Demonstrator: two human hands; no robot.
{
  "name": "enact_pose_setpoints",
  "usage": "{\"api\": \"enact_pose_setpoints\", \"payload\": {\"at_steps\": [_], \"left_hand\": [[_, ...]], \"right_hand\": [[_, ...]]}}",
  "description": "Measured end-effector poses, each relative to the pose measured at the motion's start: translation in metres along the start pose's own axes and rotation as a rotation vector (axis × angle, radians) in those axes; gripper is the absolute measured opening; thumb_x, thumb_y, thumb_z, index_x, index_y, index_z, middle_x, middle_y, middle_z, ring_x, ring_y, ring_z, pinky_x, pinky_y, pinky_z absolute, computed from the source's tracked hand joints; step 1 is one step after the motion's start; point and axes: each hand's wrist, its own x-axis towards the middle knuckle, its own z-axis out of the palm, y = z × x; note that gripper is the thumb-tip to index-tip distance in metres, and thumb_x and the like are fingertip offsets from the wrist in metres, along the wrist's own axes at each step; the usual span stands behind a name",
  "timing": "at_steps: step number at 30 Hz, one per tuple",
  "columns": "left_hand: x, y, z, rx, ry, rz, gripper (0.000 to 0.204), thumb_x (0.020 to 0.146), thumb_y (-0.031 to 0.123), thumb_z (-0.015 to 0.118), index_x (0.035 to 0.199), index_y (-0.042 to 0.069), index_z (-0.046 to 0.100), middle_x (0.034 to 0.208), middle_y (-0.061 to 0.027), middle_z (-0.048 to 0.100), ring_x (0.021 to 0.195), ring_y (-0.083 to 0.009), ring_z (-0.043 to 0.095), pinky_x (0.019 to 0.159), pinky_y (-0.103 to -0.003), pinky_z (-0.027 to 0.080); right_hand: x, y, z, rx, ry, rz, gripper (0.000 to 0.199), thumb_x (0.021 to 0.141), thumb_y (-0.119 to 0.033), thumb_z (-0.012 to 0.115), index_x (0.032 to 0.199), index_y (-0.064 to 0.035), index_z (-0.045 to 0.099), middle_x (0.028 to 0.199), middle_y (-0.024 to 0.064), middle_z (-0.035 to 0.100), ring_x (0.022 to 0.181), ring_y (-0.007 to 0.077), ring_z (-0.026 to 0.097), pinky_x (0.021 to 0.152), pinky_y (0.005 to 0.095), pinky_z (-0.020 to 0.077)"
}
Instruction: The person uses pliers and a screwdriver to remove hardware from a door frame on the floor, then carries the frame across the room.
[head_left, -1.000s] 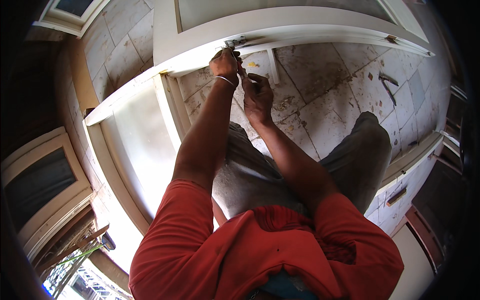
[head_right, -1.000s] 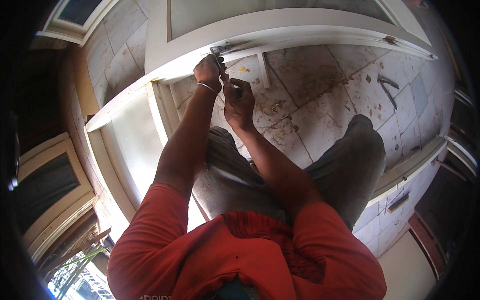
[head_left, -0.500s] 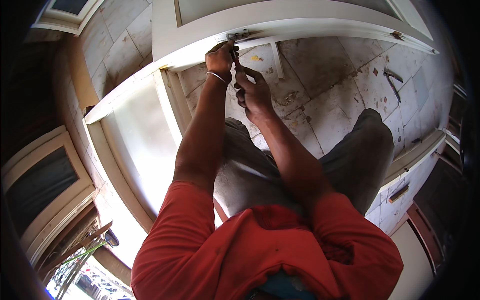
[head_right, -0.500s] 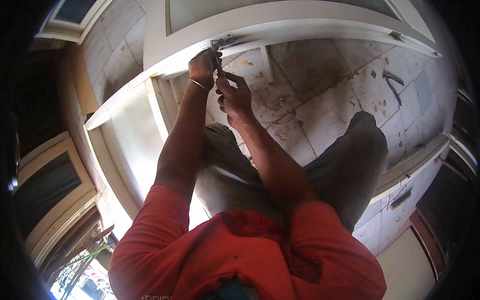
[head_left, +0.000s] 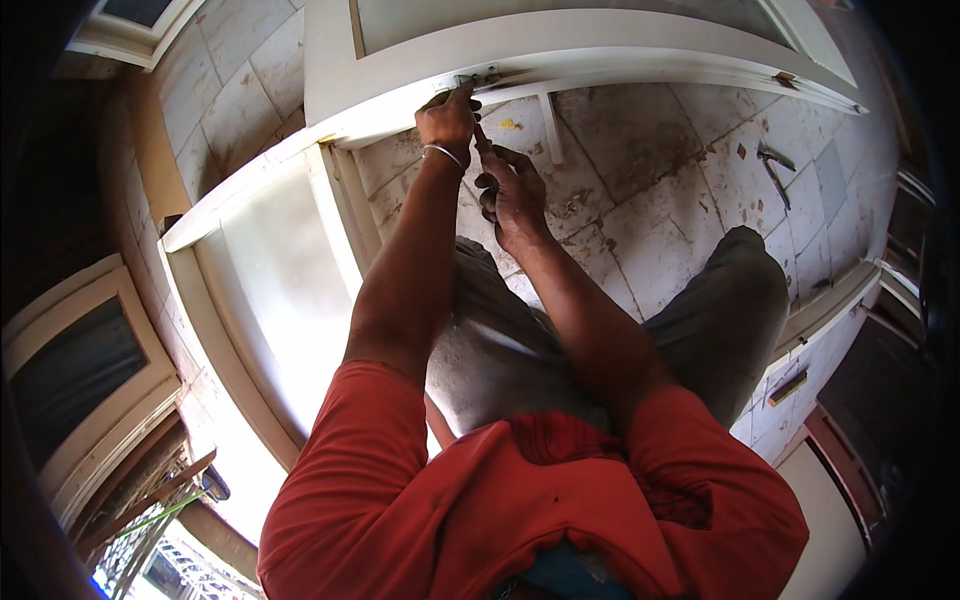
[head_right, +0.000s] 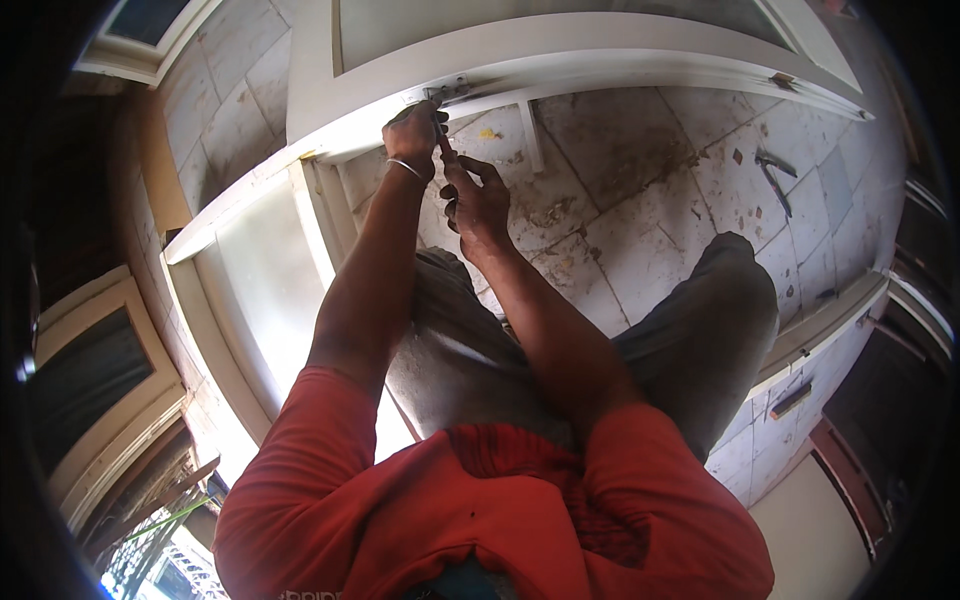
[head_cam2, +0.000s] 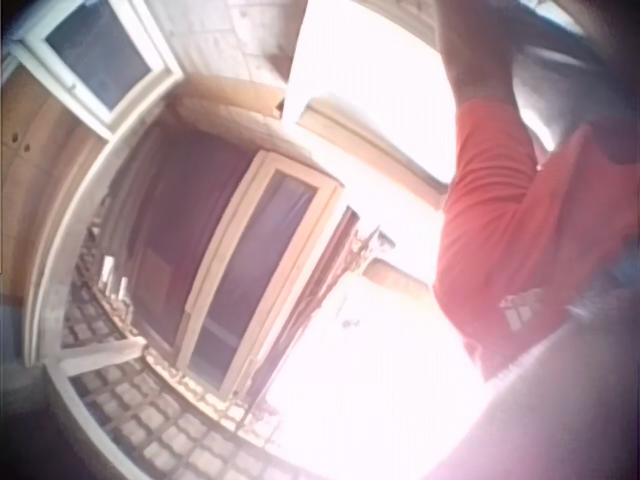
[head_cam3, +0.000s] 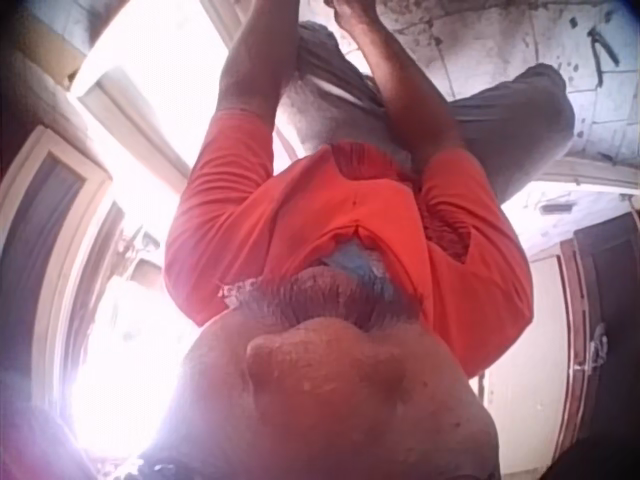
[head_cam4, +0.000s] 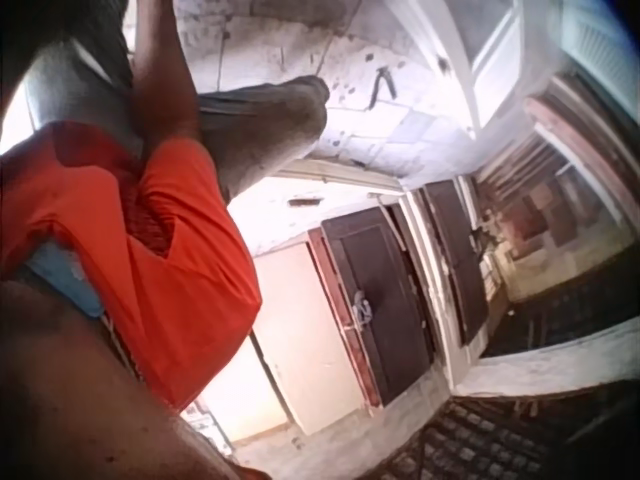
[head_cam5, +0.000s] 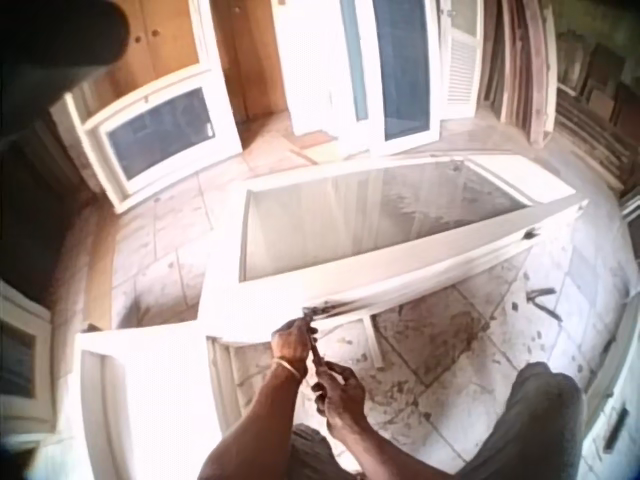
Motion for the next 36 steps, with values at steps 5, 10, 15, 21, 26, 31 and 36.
{"api": "enact_pose_setpoints", "payload": {"at_steps": [5, 10, 15, 21, 26, 31, 36], "left_hand": [[0.001, -0.001, 0.004, 0.017, 0.040, -0.050, 0.024, 0.086, 0.017, 0.065, 0.088, -0.006, 0.072, 0.078, -0.0124, 0.071, 0.065, -0.0194, 0.064, 0.059, -0.032, 0.050], [0.000, 0.002, -0.007, 0.031, 0.006, -0.074, 0.023, 0.086, 0.017, 0.065, 0.088, -0.004, 0.073, 0.078, -0.0126, 0.072, 0.063, -0.0190, 0.063, 0.058, -0.031, 0.049], [0.010, -0.009, -0.011, 0.501, -0.218, 0.427, 0.024, 0.094, 0.016, 0.061, 0.104, -0.003, 0.071, 0.089, -0.0122, 0.074, 0.078, -0.0196, 0.069, 0.071, -0.031, 0.055], [0.007, -0.008, -0.018, 0.084, -0.189, 0.115, 0.029, 0.097, 0.019, 0.056, 0.107, -0.005, 0.069, 0.095, -0.0112, 0.073, 0.082, -0.0196, 0.068, 0.074, -0.032, 0.055], [-0.002, -0.002, -0.021, -0.077, -0.149, -0.168, 0.025, 0.093, 0.016, 0.059, 0.112, 0.003, 0.070, 0.090, -0.0083, 0.072, 0.076, -0.0172, 0.065, 0.071, -0.031, 0.054], [0.000, -0.005, -0.023, 0.133, -0.151, -0.015, 0.020, 0.095, 0.013, 0.058, 0.105, 0.003, 0.072, 0.083, -0.0054, 0.068, 0.071, -0.0152, 0.061, 0.066, -0.031, 0.051], [-0.003, -0.003, -0.015, 0.127, -0.211, 0.037, 0.026, 0.097, 0.018, 0.056, 0.106, -0.002, 0.070, 0.089, -0.0103, 0.070, 0.073, -0.0184, 0.065, 0.068, -0.032, 0.053]], "right_hand": [[0.005, 0.000, -0.003, -0.026, -0.003, -0.031, 0.030, 0.091, -0.023, 0.069, 0.116, -0.0089, 0.058, 0.075, 0.0020, 0.058, 0.047, 0.0068, 0.042, 0.041, 0.0224, 0.0300], [-0.001, -0.003, 0.009, 0.401, -0.195, 0.212, 0.028, 0.092, -0.022, 0.069, 0.114, -0.0086, 0.058, 0.074, 0.0006, 0.055, 0.048, 0.0079, 0.041, 0.042, 0.0239, 0.0300], [0.023, 0.012, -0.002, -0.486, 0.102, -0.468, 0.027, 0.093, -0.024, 0.068, 0.112, -0.0069, 0.059, 0.070, 0.0016, 0.059, 0.052, 0.0085, 0.049, 0.047, 0.0288, 0.0400], [-0.004, 0.002, -0.007, 0.483, -0.404, 0.221, 0.032, 0.096, -0.028, 0.060, 0.119, -0.0057, 0.056, 0.072, 0.0062, 0.063, 0.059, 0.0170, 0.058, 0.055, 0.0341, 0.0481], [0.004, 0.010, 0.004, -0.865, 0.089, -0.695, 0.035, 0.097, -0.025, 0.061, 0.118, 0.0006, 0.054, 0.072, 0.0124, 0.063, 0.061, 0.0186, 0.058, 0.058, 0.0378, 0.0495], [-0.014, -0.003, 0.017, 0.442, -0.218, 0.122, 0.039, 0.093, -0.021, 0.067, 0.127, -0.0052, 0.054, 0.089, 0.0046, 0.060, 0.055, 0.0075, 0.046, 0.048, 0.0246, 0.0366], [0.000, 0.002, 0.010, -0.761, 0.090, -0.672, 0.033, 0.095, -0.025, 0.062, 0.121, -0.0056, 0.056, 0.086, 0.0147, 0.068, 0.069, 0.0240, 0.065, 0.060, 0.0363, 0.0501]]}}
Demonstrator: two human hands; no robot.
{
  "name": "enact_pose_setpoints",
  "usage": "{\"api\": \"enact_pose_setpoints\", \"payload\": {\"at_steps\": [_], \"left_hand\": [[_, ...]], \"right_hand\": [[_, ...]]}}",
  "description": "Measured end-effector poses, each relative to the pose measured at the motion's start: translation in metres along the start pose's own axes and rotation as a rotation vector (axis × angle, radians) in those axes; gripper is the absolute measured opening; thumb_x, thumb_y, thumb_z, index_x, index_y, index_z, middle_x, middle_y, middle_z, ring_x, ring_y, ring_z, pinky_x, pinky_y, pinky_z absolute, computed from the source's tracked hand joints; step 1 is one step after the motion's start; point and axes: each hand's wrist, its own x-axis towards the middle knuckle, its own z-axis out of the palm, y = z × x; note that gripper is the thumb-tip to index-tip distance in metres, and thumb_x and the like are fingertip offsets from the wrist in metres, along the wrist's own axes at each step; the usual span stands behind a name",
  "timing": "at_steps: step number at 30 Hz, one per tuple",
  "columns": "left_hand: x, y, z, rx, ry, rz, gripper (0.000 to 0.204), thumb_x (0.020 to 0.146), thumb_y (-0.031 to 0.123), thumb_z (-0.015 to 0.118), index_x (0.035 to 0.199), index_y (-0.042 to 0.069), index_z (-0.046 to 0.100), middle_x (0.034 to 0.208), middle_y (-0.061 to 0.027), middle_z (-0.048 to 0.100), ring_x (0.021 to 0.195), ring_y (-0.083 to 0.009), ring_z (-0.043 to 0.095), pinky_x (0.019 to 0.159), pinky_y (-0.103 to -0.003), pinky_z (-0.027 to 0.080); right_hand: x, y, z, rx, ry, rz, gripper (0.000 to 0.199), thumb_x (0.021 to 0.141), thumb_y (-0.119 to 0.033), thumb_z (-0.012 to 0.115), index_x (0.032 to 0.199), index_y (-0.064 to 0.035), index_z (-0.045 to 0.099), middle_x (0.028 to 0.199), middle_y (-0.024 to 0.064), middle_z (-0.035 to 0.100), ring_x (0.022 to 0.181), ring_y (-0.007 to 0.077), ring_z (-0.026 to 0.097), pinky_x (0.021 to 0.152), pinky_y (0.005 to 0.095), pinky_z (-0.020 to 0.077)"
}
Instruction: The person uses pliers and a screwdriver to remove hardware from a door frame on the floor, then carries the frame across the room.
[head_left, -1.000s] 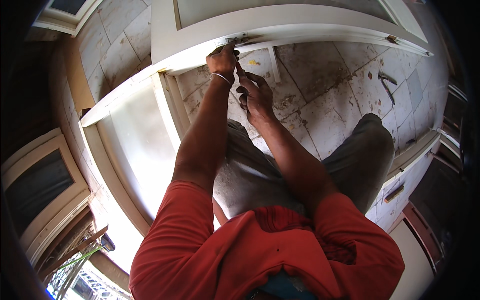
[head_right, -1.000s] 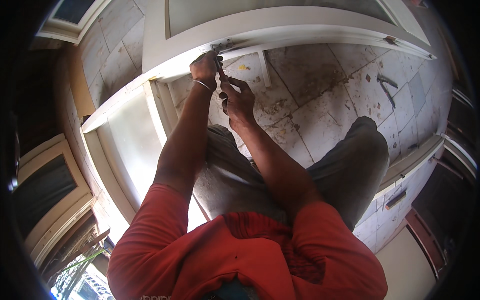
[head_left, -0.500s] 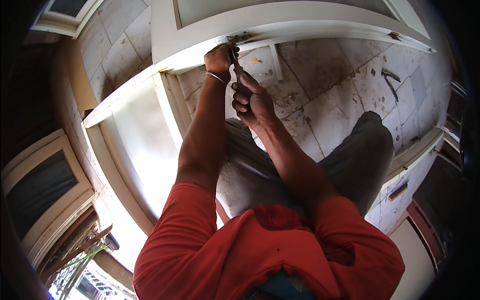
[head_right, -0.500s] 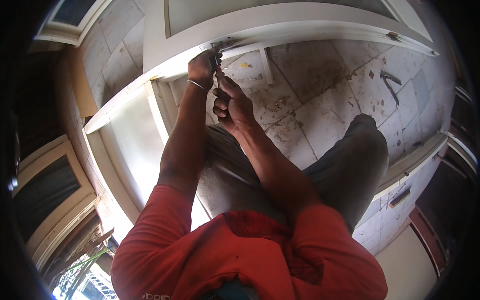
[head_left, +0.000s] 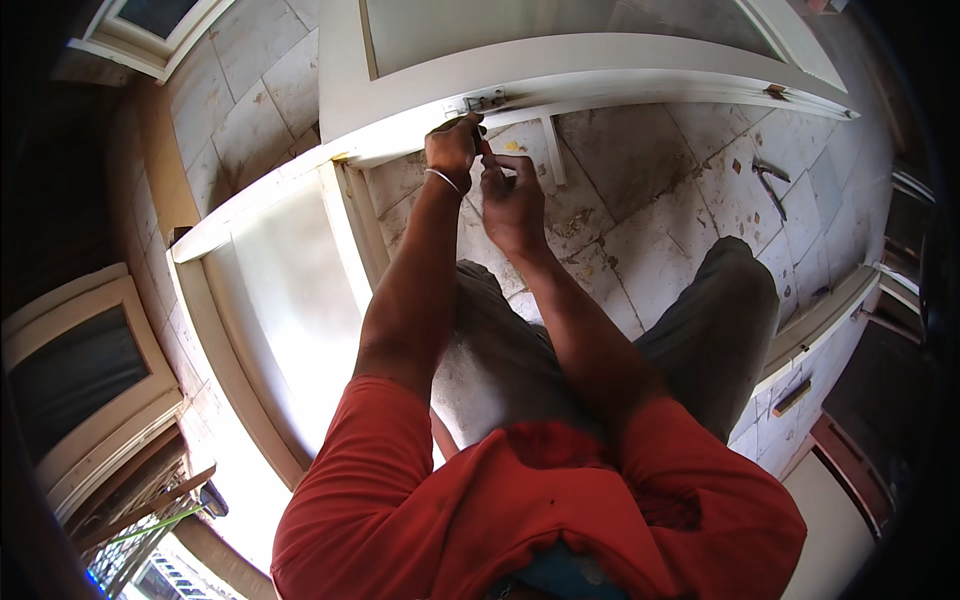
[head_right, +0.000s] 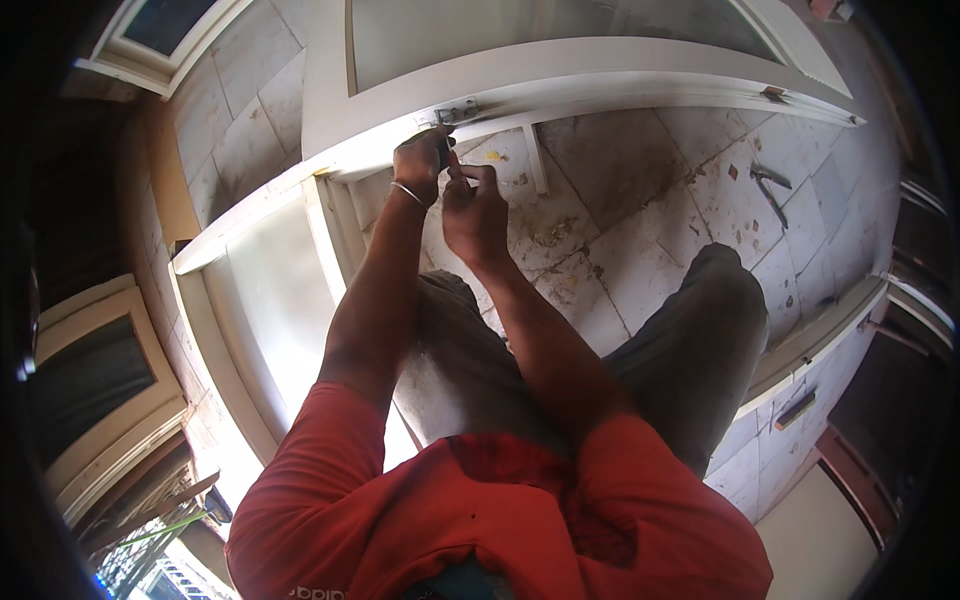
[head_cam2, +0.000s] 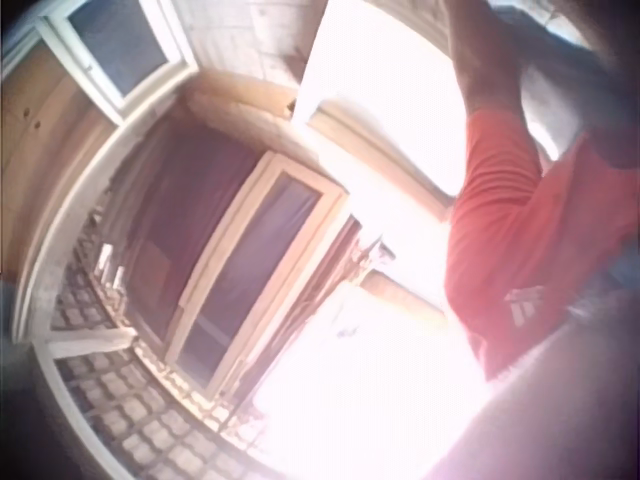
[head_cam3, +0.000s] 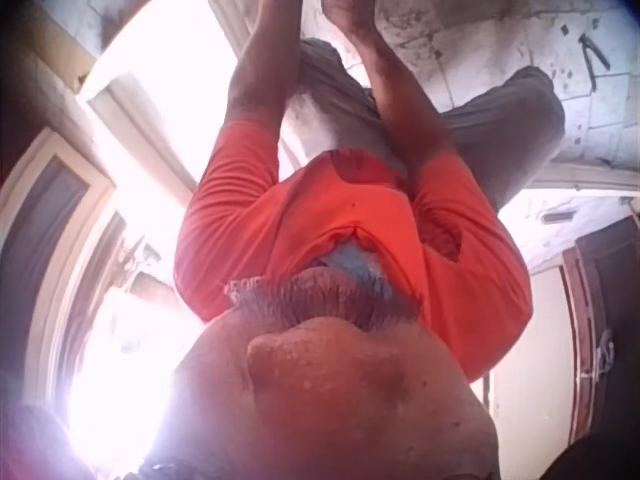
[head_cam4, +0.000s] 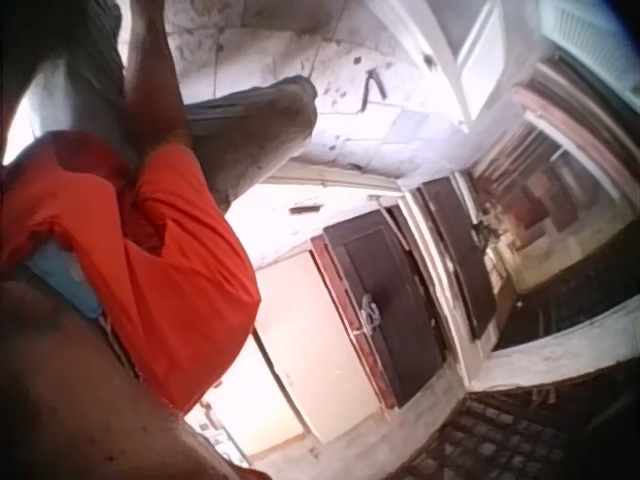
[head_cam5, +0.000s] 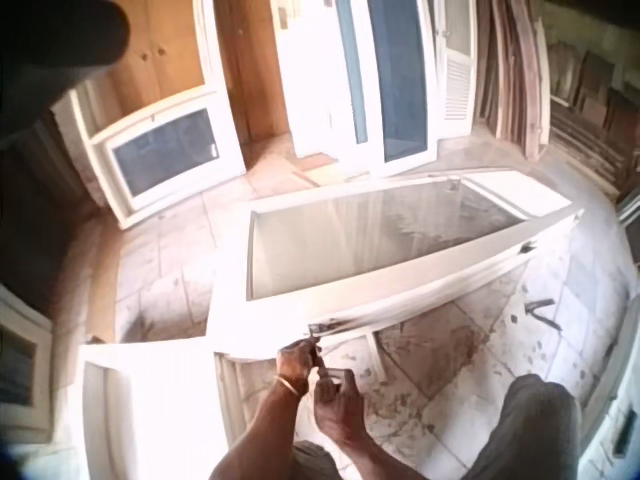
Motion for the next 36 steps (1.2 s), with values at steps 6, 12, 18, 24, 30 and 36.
{"api": "enact_pose_setpoints", "payload": {"at_steps": [6, 12, 18, 24, 30, 36], "left_hand": [[0.006, 0.004, 0.000, 0.076, 0.045, -0.111, 0.026, 0.094, 0.012, 0.054, 0.114, 0.005, 0.070, 0.093, -0.0094, 0.072, 0.080, -0.0189, 0.067, 0.074, -0.032, 0.054], [0.008, 0.000, 0.005, -0.032, 0.092, -0.144, 0.028, 0.094, 0.017, 0.055, 0.108, -0.001, 0.071, 0.090, -0.0087, 0.069, 0.077, -0.0165, 0.061, 0.068, -0.031, 0.050], [0.005, 0.000, 0.009, -0.196, 0.085, -0.089, 0.027, 0.093, 0.015, 0.056, 0.107, -0.003, 0.071, 0.087, -0.0101, 0.068, 0.073, -0.0176, 0.061, 0.063, -0.032, 0.050], [-0.006, 0.003, 0.009, -0.293, 0.052, -0.142, 0.028, 0.097, 0.019, 0.056, 0.105, -0.004, 0.070, 0.083, -0.0091, 0.066, 0.070, -0.0177, 0.061, 0.064, -0.032, 0.051], [0.000, -0.002, -0.001, -0.200, 0.061, -0.101, 0.024, 0.095, 0.019, 0.064, 0.095, -0.005, 0.068, 0.080, -0.0089, 0.065, 0.065, -0.0169, 0.058, 0.066, -0.030, 0.052], [0.000, 0.000, 0.013, -0.288, 0.037, -0.110, 0.025, 0.093, 0.013, 0.060, 0.105, -0.007, 0.068, 0.089, -0.0120, 0.068, 0.074, -0.0199, 0.064, 0.067, -0.031, 0.053]], "right_hand": [[0.000, -0.021, -0.016, 0.971, -0.078, 0.690, 0.044, 0.092, -0.024, 0.070, 0.130, -0.0097, 0.053, 0.079, 0.0001, 0.056, 0.053, 0.0068, 0.045, 0.046, 0.0220, 0.0344], [-0.005, -0.020, -0.022, 0.643, -0.194, 0.706, 0.037, 0.094, -0.031, 0.064, 0.122, -0.0096, 0.052, 0.072, 0.0001, 0.055, 0.048, 0.0076, 0.044, 0.045, 0.0241, 0.0376], [-0.003, 0.013, -0.006, -0.122, 0.014, -0.035, 0.030, 0.094, -0.030, 0.064, 0.114, -0.0098, 0.055, 0.072, 0.0022, 0.058, 0.052, 0.0119, 0.050, 0.050, 0.0322, 0.0431], [-0.005, 0.014, -0.013, -0.324, 0.024, -0.082, 0.036, 0.091, -0.029, 0.069, 0.113, -0.0046, 0.055, 0.069, 0.0051, 0.060, 0.059, 0.0151, 0.057, 0.054, 0.0347, 0.0464], [-0.008, -0.001, -0.028, 1.455, -0.477, 0.863, 0.032, 0.093, -0.028, 0.068, 0.119, -0.0113, 0.059, 0.083, 0.0030, 0.058, 0.056, 0.0046, 0.048, 0.052, 0.0244, 0.0418], [-0.009, 0.023, -0.016, -0.175, 0.028, 0.003, 0.035, 0.093, -0.028, 0.068, 0.115, -0.0048, 0.056, 0.069, 0.0043, 0.058, 0.058, 0.0170, 0.053, 0.057, 0.0356, 0.0475]]}}
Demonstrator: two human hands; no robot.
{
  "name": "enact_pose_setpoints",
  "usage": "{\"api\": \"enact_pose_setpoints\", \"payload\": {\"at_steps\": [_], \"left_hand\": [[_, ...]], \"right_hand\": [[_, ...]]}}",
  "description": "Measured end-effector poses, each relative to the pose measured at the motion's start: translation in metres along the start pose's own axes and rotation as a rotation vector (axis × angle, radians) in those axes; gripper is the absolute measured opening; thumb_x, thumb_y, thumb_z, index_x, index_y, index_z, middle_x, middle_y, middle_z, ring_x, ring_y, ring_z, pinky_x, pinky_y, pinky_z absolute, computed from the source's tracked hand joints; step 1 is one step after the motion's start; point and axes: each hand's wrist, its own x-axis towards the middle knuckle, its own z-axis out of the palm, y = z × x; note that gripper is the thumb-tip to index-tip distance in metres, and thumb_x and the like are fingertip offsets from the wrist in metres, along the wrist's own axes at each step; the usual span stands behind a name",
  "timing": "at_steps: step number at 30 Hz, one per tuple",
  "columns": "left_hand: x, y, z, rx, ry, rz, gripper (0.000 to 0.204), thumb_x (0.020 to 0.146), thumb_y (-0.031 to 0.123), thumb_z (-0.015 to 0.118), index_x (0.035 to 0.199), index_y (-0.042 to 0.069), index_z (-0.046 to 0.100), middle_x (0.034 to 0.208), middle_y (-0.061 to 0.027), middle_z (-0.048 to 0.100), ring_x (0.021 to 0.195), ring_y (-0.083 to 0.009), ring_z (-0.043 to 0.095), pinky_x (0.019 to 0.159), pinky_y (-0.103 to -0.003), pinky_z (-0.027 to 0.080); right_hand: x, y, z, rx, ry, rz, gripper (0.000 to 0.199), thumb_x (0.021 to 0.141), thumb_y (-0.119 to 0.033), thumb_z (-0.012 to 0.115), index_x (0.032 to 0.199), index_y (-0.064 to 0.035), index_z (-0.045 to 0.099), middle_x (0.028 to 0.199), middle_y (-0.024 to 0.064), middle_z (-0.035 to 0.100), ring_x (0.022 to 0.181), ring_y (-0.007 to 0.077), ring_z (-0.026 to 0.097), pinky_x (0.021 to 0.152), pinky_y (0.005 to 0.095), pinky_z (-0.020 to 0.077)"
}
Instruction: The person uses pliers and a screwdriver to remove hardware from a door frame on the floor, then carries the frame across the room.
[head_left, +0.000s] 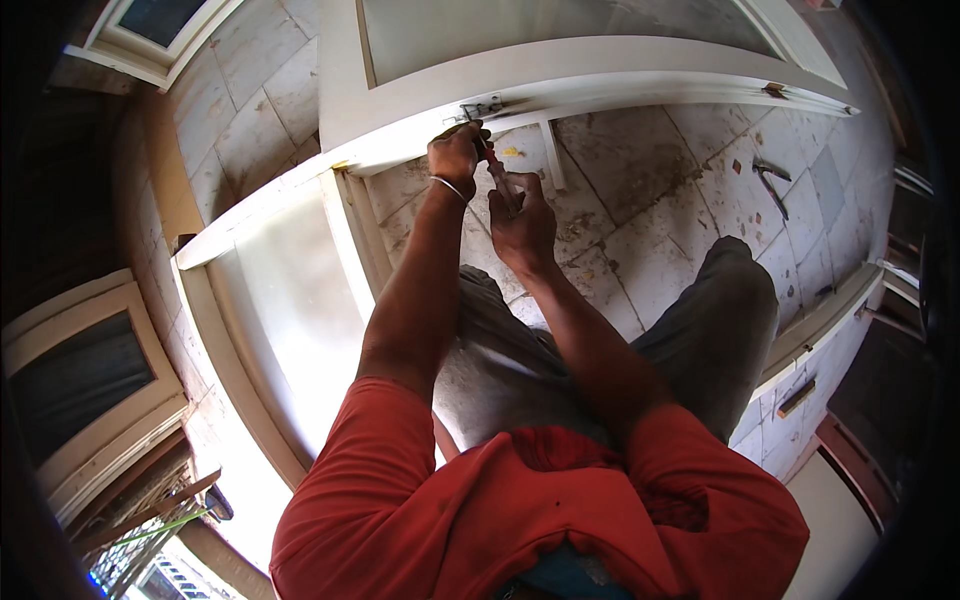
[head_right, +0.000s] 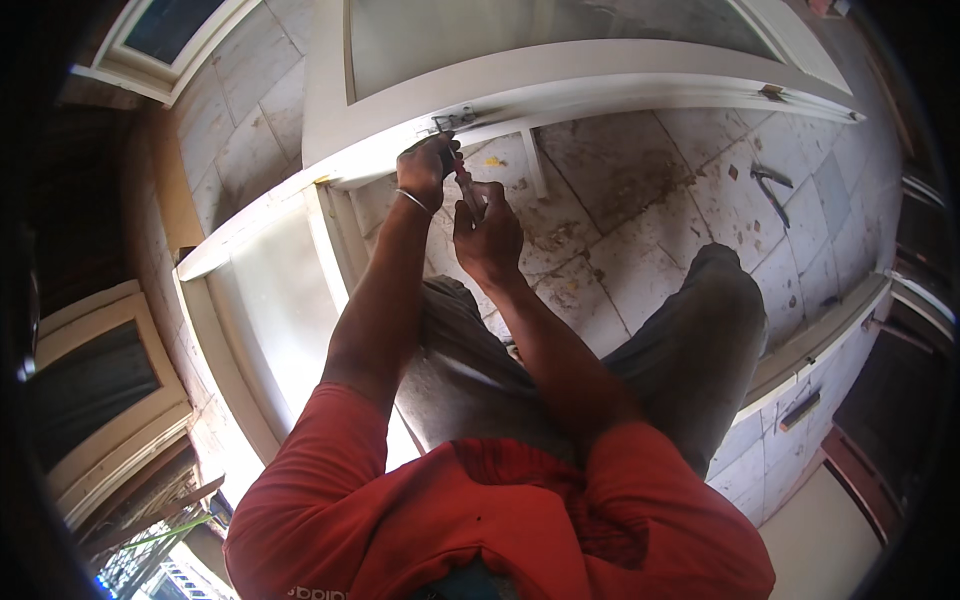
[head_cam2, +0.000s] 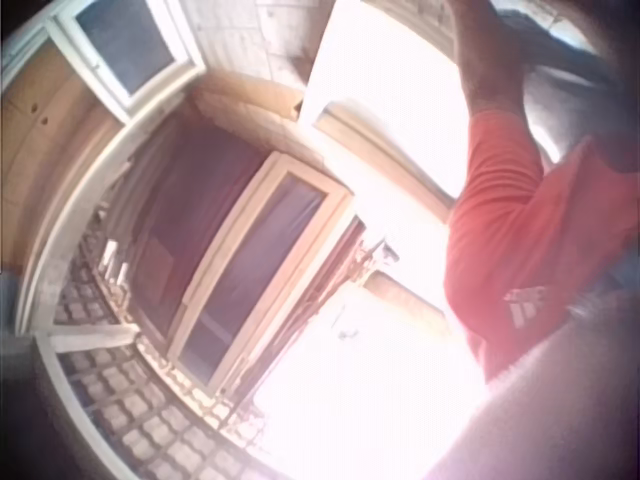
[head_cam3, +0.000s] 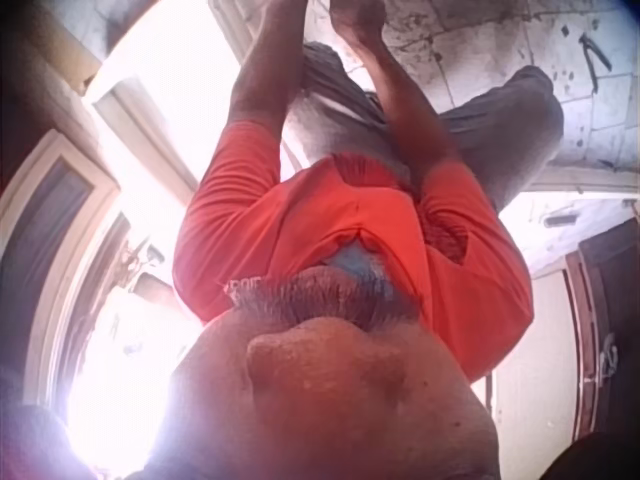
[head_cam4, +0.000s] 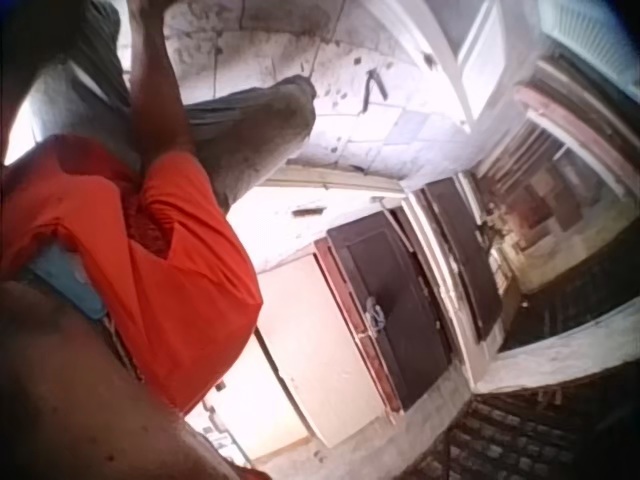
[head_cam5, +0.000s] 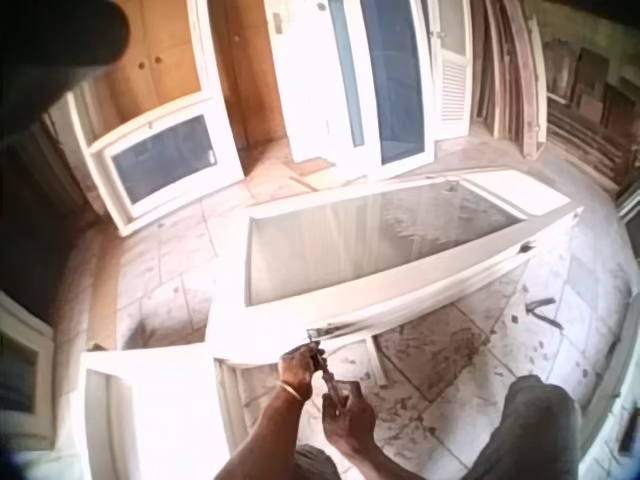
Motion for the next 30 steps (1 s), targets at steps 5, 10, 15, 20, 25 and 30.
{"api": "enact_pose_setpoints", "payload": {"at_steps": [5, 10, 15, 20, 25, 30], "left_hand": [[0.006, -0.006, -0.017, 0.128, -0.018, 0.129, 0.028, 0.095, 0.012, 0.055, 0.111, -0.007, 0.067, 0.097, -0.0151, 0.070, 0.081, -0.0224, 0.067, 0.074, -0.033, 0.056], [0.001, -0.003, -0.008, -0.250, -0.068, 0.005, 0.021, 0.093, 0.010, 0.063, 0.106, -0.006, 0.067, 0.088, -0.0129, 0.068, 0.074, -0.0225, 0.064, 0.068, -0.033, 0.053], [-0.006, 0.004, -0.003, -0.072, 0.040, -0.047, 0.016, 0.092, 0.013, 0.066, 0.093, -0.003, 0.067, 0.080, -0.0110, 0.065, 0.069, -0.0210, 0.061, 0.064, -0.033, 0.050], [-0.003, 0.006, -0.002, -0.043, 0.088, -0.030, 0.016, 0.092, 0.013, 0.066, 0.089, -0.003, 0.067, 0.076, -0.0123, 0.065, 0.063, -0.0210, 0.059, 0.056, -0.033, 0.047], [-0.003, 0.004, 0.004, -0.135, 0.092, -0.036, 0.017, 0.093, 0.011, 0.063, 0.093, -0.006, 0.066, 0.078, -0.0143, 0.066, 0.065, -0.0232, 0.062, 0.057, -0.035, 0.050], [-0.006, 0.006, 0.002, -0.116, 0.093, -0.032, 0.021, 0.094, 0.009, 0.057, 0.097, -0.010, 0.065, 0.083, -0.0164, 0.067, 0.068, -0.0254, 0.064, 0.063, -0.036, 0.055]], "right_hand": [[0.001, -0.028, -0.018, 1.244, -0.345, 0.711, 0.033, 0.093, -0.024, 0.066, 0.120, -0.0088, 0.055, 0.078, 0.0019, 0.057, 0.058, 0.0073, 0.048, 0.055, 0.0295, 0.0432], [0.005, -0.042, -0.010, 0.877, -0.075, 0.609, 0.030, 0.087, -0.008, 0.071, 0.112, -0.0051, 0.055, 0.076, 0.0015, 0.053, 0.058, 0.0059, 0.046, 0.049, 0.0265, 0.0384], [0.004, -0.023, -0.005, 0.510, -0.031, 0.251, 0.028, 0.087, -0.009, 0.070, 0.110, -0.0056, 0.054, 0.075, 0.0035, 0.055, 0.057, 0.0092, 0.048, 0.050, 0.0274, 0.0398], [0.007, -0.029, -0.008, 1.298, -0.283, 0.788, 0.020, 0.093, -0.024, 0.063, 0.104, -0.0078, 0.060, 0.078, 0.0038, 0.056, 0.057, 0.0121, 0.047, 0.057, 0.0285, 0.0432], [0.011, -0.034, -0.006, 0.806, -0.112, 0.511, 0.031, 0.092, -0.023, 0.070, 0.113, -0.0061, 0.057, 0.082, 0.0035, 0.058, 0.065, 0.0104, 0.051, 0.058, 0.0281, 0.0449], [0.010, -0.034, -0.023, 1.466, -0.475, 0.854, 0.035, 0.087, -0.020, 0.077, 0.112, -0.0067, 0.058, 0.083, 0.0030, 0.062, 0.064, 0.0091, 0.052, 0.059, 0.0284, 0.0473]]}}
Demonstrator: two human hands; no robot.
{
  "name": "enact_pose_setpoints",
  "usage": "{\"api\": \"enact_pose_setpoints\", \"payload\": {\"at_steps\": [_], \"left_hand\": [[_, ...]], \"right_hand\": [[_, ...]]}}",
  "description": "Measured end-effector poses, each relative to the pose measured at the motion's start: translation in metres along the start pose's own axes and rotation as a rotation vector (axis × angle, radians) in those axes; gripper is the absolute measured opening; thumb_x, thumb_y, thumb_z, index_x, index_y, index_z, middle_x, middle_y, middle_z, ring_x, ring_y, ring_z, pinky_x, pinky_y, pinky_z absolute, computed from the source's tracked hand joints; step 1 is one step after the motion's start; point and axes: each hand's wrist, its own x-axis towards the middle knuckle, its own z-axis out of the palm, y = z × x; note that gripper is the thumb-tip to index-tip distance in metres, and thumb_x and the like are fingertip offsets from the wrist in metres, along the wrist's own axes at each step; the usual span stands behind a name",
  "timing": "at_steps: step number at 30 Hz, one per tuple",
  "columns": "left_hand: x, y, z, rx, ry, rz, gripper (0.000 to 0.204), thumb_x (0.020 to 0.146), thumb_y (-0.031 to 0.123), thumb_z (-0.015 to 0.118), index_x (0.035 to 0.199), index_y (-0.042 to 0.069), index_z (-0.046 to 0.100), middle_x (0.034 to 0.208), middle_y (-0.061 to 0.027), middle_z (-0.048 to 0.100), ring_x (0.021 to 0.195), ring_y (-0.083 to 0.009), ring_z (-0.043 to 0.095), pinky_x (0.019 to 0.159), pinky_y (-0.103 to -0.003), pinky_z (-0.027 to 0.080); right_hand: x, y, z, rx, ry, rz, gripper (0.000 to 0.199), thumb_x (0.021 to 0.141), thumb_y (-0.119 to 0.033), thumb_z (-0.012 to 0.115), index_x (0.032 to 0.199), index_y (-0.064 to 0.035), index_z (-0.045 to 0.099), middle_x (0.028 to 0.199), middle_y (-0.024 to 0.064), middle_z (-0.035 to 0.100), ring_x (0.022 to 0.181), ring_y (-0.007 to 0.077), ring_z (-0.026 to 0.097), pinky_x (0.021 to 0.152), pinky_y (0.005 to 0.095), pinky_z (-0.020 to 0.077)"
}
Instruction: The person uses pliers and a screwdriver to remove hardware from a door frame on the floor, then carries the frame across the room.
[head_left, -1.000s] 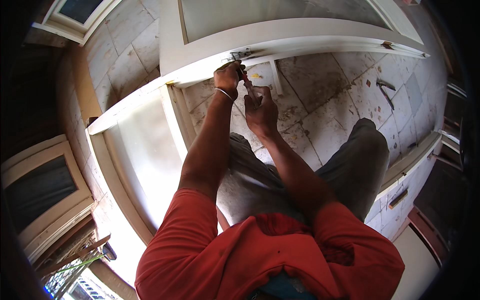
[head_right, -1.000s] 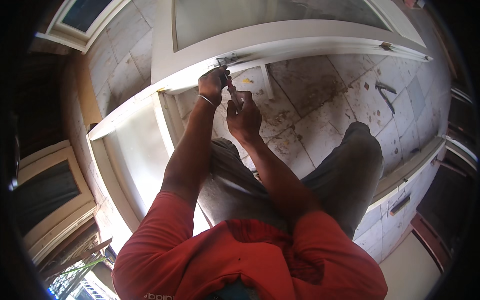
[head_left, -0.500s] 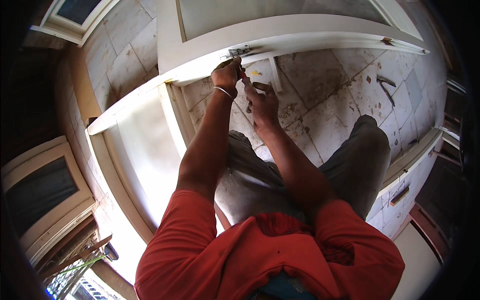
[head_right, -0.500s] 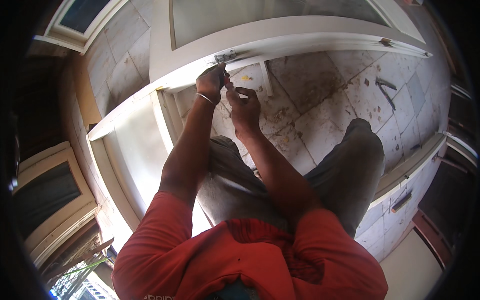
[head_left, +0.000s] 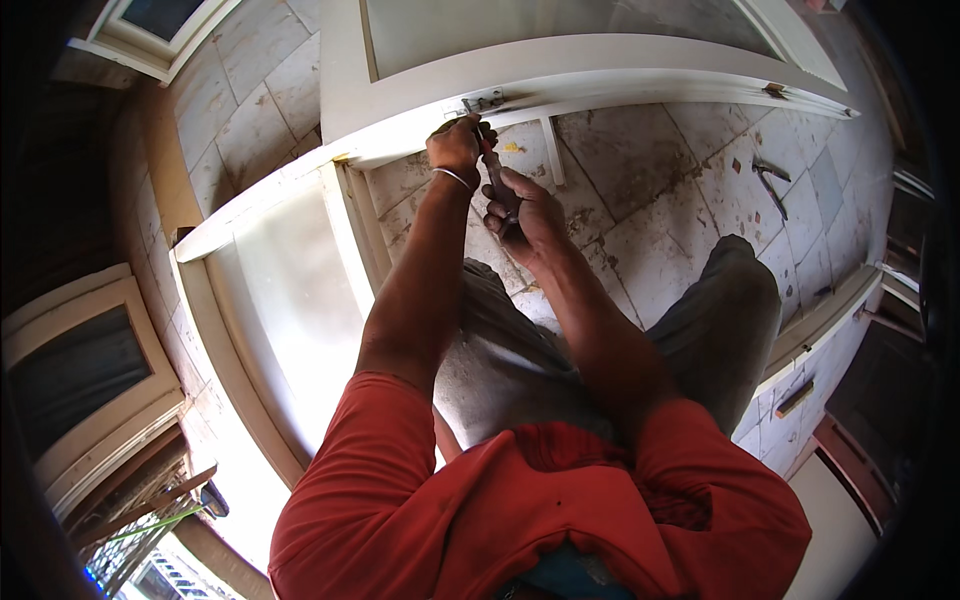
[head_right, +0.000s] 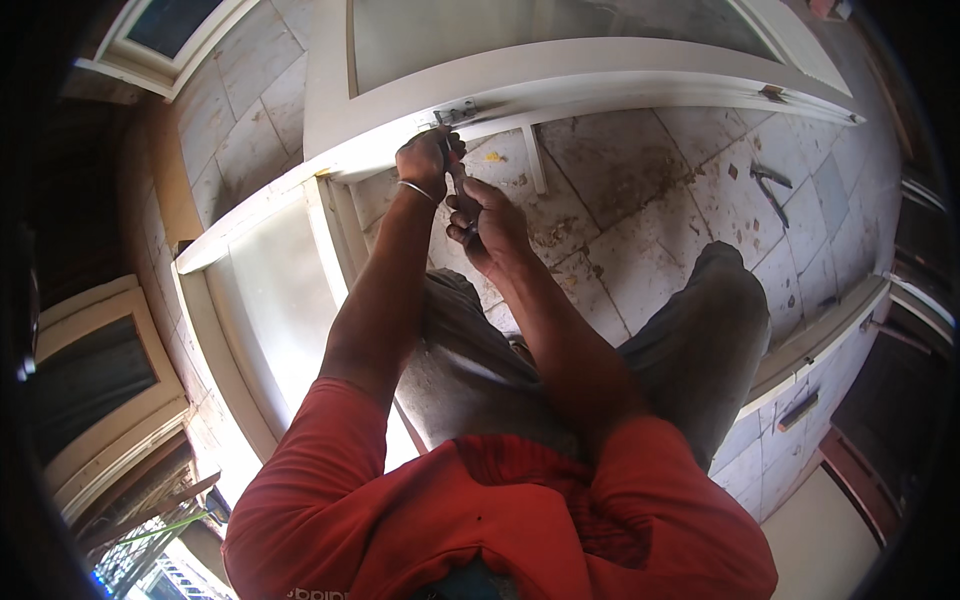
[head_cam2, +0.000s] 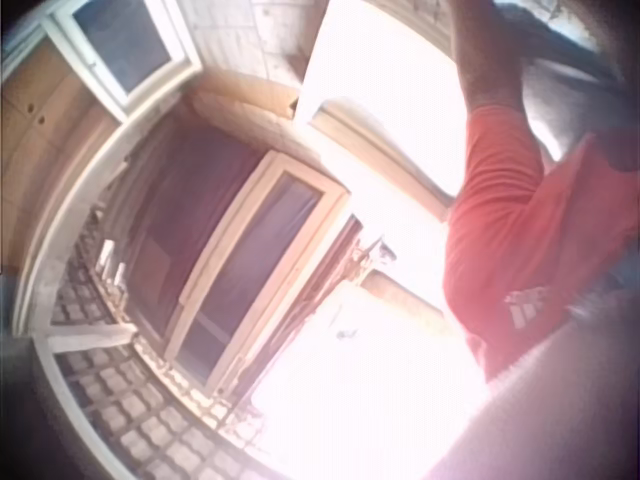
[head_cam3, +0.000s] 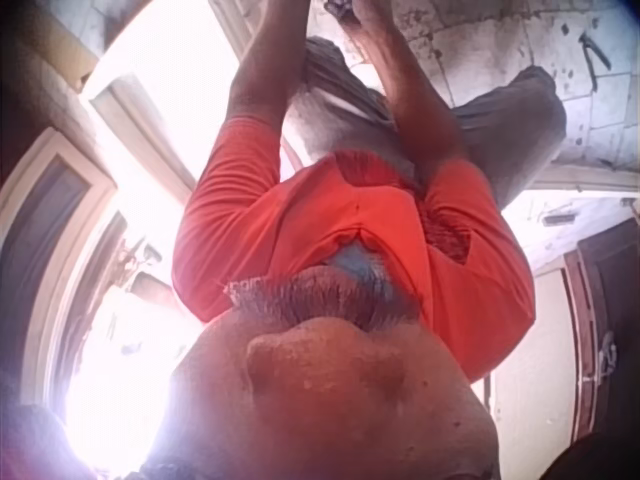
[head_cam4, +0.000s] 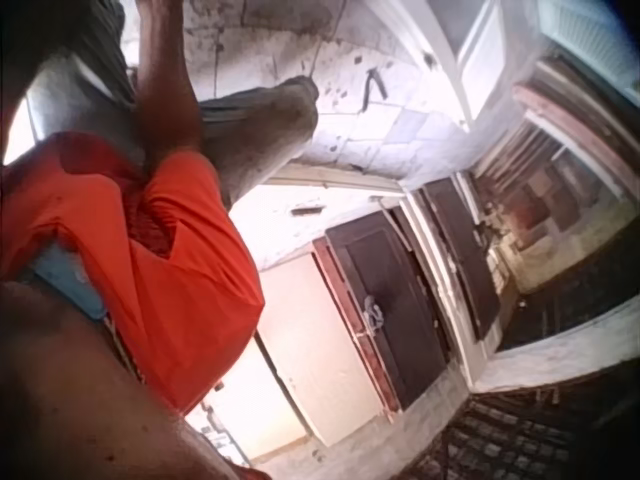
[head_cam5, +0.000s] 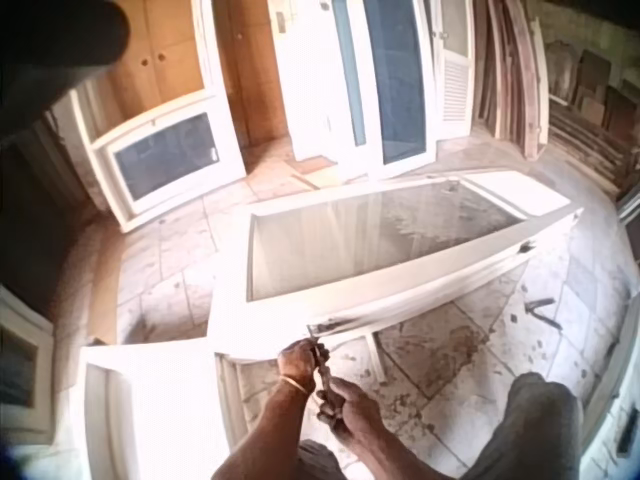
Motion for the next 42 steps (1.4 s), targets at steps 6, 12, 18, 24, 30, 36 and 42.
{"api": "enact_pose_setpoints", "payload": {"at_steps": [6, 12, 18, 24, 30, 36, 42], "left_hand": [[0.003, -0.004, 0.003, -0.098, -0.093, -0.031, 0.028, 0.095, 0.012, 0.052, 0.106, -0.012, 0.062, 0.089, -0.0183, 0.067, 0.073, -0.0277, 0.065, 0.064, -0.038, 0.056], [-0.001, -0.006, -0.003, -0.030, 0.059, -0.001, 0.028, 0.097, 0.014, 0.050, 0.108, -0.008, 0.063, 0.089, -0.0167, 0.066, 0.072, -0.0269, 0.064, 0.064, -0.040, 0.057], [0.007, -0.005, -0.008, -0.060, 0.077, -0.010, 0.028, 0.096, 0.014, 0.049, 0.109, -0.007, 0.063, 0.091, -0.0157, 0.066, 0.072, -0.0264, 0.064, 0.065, -0.039, 0.057], [0.013, -0.008, -0.008, -0.058, 0.077, -0.017, 0.027, 0.096, 0.013, 0.049, 0.107, -0.008, 0.062, 0.084, -0.0139, 0.064, 0.068, -0.0253, 0.062, 0.060, -0.038, 0.055], [0.020, -0.003, -0.022, -0.160, 0.024, -0.062, 0.027, 0.095, 0.013, 0.049, 0.102, -0.008, 0.065, 0.079, -0.0130, 0.064, 0.066, -0.0238, 0.060, 0.057, -0.036, 0.051], [0.015, 0.008, -0.040, 0.104, -0.146, 0.036, 0.027, 0.095, 0.009, 0.051, 0.109, -0.009, 0.066, 0.086, -0.0127, 0.067, 0.072, -0.0216, 0.062, 0.064, -0.032, 0.052], [0.018, 0.002, -0.044, 0.232, -0.249, 0.165, 0.027, 0.097, 0.012, 0.057, 0.114, -0.008, 0.066, 0.094, -0.0112, 0.069, 0.078, -0.0183, 0.064, 0.071, -0.030, 0.054]], "right_hand": [[0.023, 0.008, -0.031, -1.514, 0.358, -1.122, 0.031, 0.084, -0.019, 0.073, 0.104, -0.0010, 0.059, 0.084, 0.0178, 0.062, 0.072, 0.0329, 0.061, 0.069, 0.0391, 0.0511], [0.017, 0.018, -0.019, -0.770, 0.338, -0.544, 0.034, 0.093, -0.024, 0.072, 0.113, -0.0013, 0.058, 0.072, -0.0028, 0.054, 0.058, 0.0025, 0.043, 0.050, 0.0227, 0.0354], [0.021, 0.020, -0.016, -0.789, 0.302, -0.493, 0.041, 0.094, -0.029, 0.069, 0.117, 0.0038, 0.058, 0.081, 0.0043, 0.062, 0.063, 0.0046, 0.049, 0.053, 0.0238, 0.0398], [0.028, 0.022, -0.019, -0.772, 0.316, -0.518, 0.040, 0.094, -0.028, 0.069, 0.115, 0.0045, 0.058, 0.083, 0.0048, 0.062, 0.062, 0.0043, 0.048, 0.052, 0.0238, 0.0381], [0.015, 0.016, 0.009, -0.029, 0.056, -0.026, 0.029, 0.097, -0.031, 0.063, 0.116, -0.0083, 0.059, 0.072, -0.0013, 0.052, 0.052, 0.0079, 0.044, 0.044, 0.0235, 0.0323], [0.037, 0.042, 0.007, -1.291, 0.408, -0.767, 0.021, 0.098, -0.021, 0.059, 0.114, -0.0079, 0.056, 0.079, 0.0057, 0.059, 0.063, 0.0083, 0.053, 0.051, 0.0271, 0.0403], [0.017, 0.027, 0.012, -0.163, 0.186, -0.146, 0.019, 0.096, -0.027, 0.061, 0.108, -0.0130, 0.061, 0.077, -0.0004, 0.057, 0.055, 0.0076, 0.045, 0.048, 0.0251, 0.0345]]}}
